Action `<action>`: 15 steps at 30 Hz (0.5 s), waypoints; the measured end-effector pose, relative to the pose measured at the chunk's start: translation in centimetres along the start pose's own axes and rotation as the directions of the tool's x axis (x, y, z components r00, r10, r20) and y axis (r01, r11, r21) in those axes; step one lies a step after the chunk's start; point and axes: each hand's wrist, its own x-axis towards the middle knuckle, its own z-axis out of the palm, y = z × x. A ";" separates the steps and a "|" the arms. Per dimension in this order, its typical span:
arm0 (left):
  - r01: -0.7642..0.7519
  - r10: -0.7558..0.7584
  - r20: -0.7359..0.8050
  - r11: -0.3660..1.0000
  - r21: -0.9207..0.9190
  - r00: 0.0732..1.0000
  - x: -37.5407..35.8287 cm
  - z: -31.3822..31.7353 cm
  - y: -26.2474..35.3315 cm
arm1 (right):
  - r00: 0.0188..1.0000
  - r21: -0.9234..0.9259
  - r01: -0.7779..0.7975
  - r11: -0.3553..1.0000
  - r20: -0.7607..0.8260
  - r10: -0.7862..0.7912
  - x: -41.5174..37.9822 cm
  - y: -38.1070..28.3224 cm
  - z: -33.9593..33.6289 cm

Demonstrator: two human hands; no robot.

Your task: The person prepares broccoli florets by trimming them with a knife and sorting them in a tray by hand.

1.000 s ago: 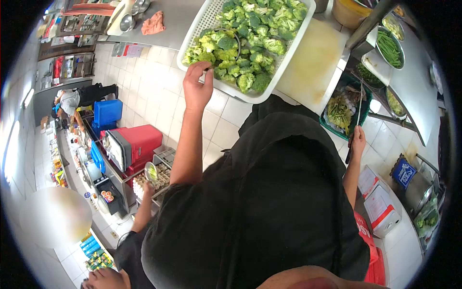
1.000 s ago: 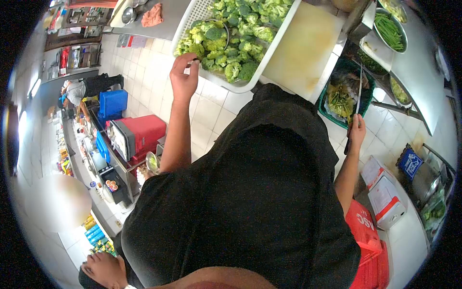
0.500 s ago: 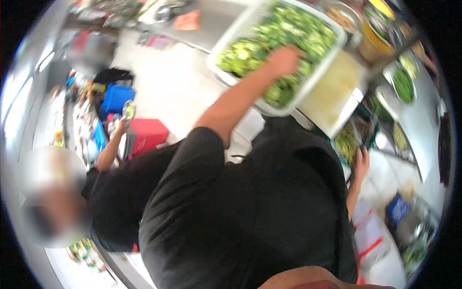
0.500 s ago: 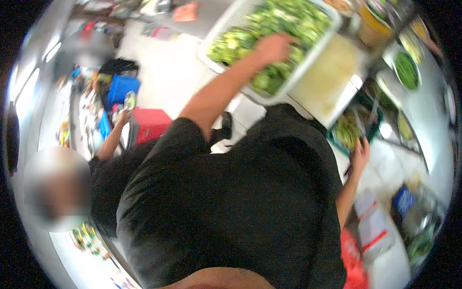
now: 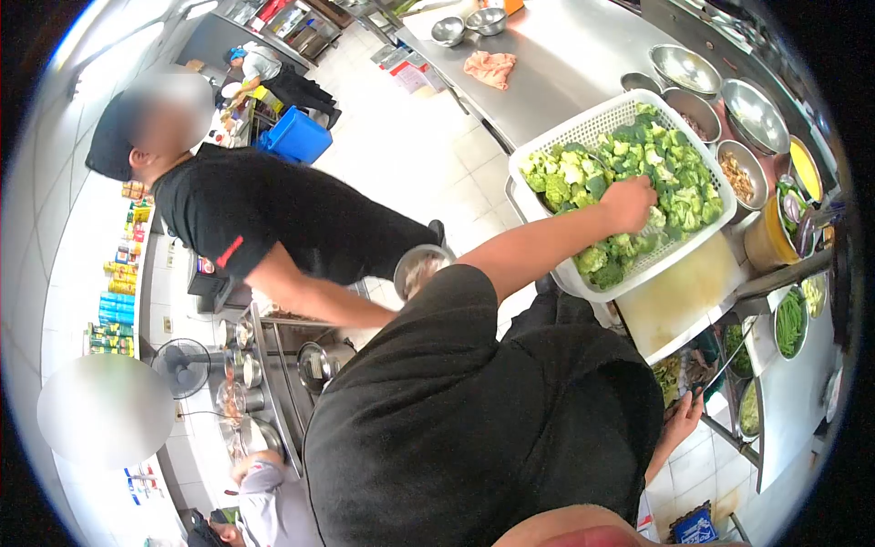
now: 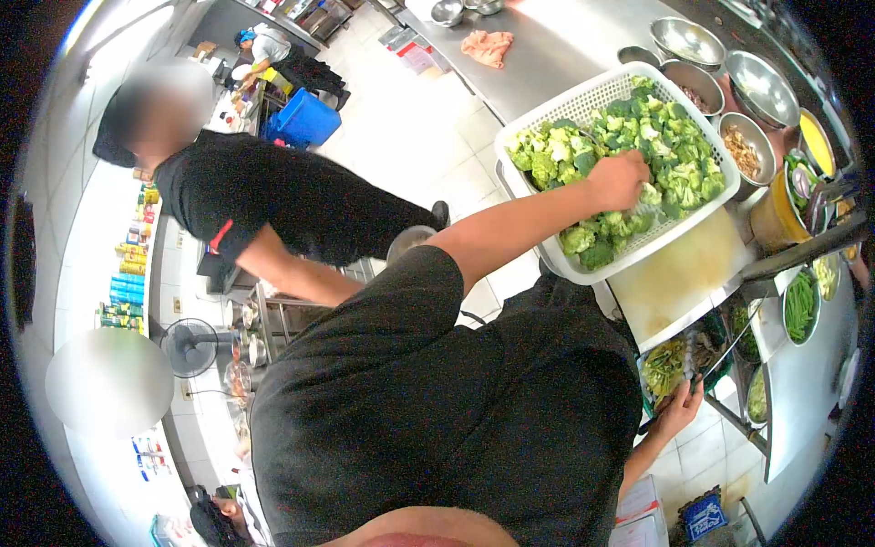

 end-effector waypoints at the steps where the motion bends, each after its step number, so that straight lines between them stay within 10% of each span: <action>1: 0.004 -0.014 -0.092 0.995 -0.101 0.996 -0.3 -0.6 -0.2 | 1.000 -0.030 0.019 0.999 0.018 -0.018 0.4 -0.6 0.2; 5: 0.021 -0.142 -0.242 0.897 -0.441 0.960 -1.4 -3.7 0.3 | 0.988 -0.041 0.121 0.992 0.106 -0.116 1.7 -3.7 2.9; 11: 0.228 -0.342 0.070 0.450 -0.863 0.937 -4.3 -5.9 5.2 | 0.950 0.100 0.208 0.973 0.217 -0.226 1.9 -11.7 11.0; 15: 0.160 -0.226 0.070 0.406 -0.900 0.972 -6.1 -5.5 9.0 | 0.936 0.061 0.197 0.979 0.285 -0.206 0.0 -17.5 15.0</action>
